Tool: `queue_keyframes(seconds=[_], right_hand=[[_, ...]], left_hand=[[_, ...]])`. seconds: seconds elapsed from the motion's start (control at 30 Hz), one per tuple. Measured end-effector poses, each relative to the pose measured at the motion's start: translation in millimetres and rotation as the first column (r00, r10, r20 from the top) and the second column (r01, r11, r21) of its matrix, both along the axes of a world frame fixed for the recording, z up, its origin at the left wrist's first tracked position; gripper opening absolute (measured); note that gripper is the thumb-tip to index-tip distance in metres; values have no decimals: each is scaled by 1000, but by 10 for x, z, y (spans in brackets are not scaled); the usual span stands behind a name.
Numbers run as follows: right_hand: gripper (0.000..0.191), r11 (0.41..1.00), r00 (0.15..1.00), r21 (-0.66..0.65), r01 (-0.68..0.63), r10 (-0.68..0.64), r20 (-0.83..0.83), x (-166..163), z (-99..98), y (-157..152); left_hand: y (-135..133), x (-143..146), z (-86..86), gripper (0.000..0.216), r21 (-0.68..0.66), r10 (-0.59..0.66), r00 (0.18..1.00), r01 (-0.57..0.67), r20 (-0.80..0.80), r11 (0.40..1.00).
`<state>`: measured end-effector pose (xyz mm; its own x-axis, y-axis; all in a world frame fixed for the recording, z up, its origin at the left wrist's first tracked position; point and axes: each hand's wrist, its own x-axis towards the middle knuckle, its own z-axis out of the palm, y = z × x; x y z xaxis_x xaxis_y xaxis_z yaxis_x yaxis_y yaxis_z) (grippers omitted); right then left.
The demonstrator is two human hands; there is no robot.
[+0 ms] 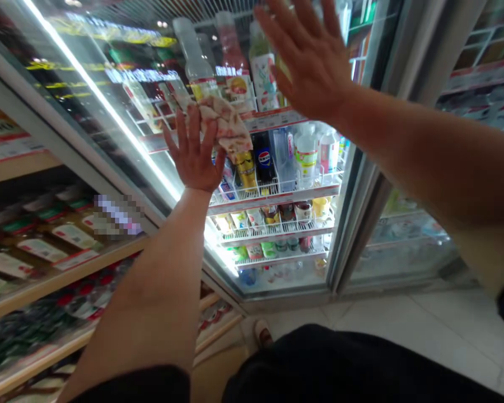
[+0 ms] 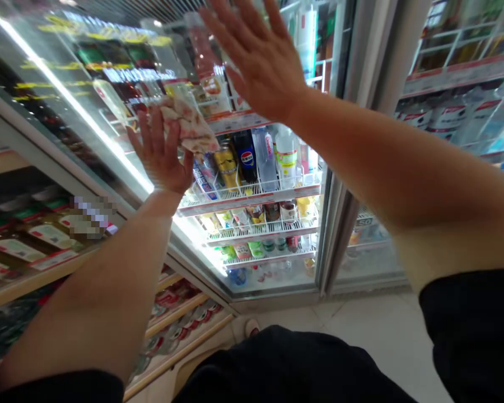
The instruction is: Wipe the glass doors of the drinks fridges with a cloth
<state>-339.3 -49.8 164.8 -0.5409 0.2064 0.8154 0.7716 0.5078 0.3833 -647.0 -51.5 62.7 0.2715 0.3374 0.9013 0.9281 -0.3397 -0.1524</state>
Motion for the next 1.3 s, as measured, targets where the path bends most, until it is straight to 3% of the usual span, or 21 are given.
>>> queue_keyframes(seconds=[0.13, 0.4, 0.63, 0.8, 0.93, 1.03, 1.17, 1.3], right_hand=[[67, 998, 997, 49, 31, -27, -73, 295, -30, 189], [61, 989, 995, 138, 62, -50, -87, 261, -165, 213], [58, 997, 982, 66, 25, -12, -187, 244, -199, 180], [59, 998, 986, 53, 25, -16, -169, 238, -205, 177], [58, 996, 985, 83, 16, -2, -170, 247, -213, 211], [58, 993, 986, 116, 19, 1, -167, 249, -217, 235], [57, 994, 984, 107, 27, -7, -180, 248, -213, 205], [56, 993, 989, 104, 59, -44, -144, 243, -207, 152]], left_hand=[[-9, 17, 7, 74, -25, 8, 1000, -8, 12, 1000], [8, -13, -16, 79, 3, -17, 1000, 17, 5, 1000], [-89, 166, -7, 81, 228, -64, 996, 76, -57, 971], [-171, 559, -46, 48, 168, -82, 996, 79, 15, 983], [-158, 681, -111, 36, 117, -111, 984, 127, -138, 985], [-102, 626, 54, 44, 228, -23, 965, 85, -260, 970], [-38, 599, 270, 46, 186, -24, 992, 47, -122, 982], [-71, 728, -12, 52, 57, -125, 980, 135, -152, 989]])
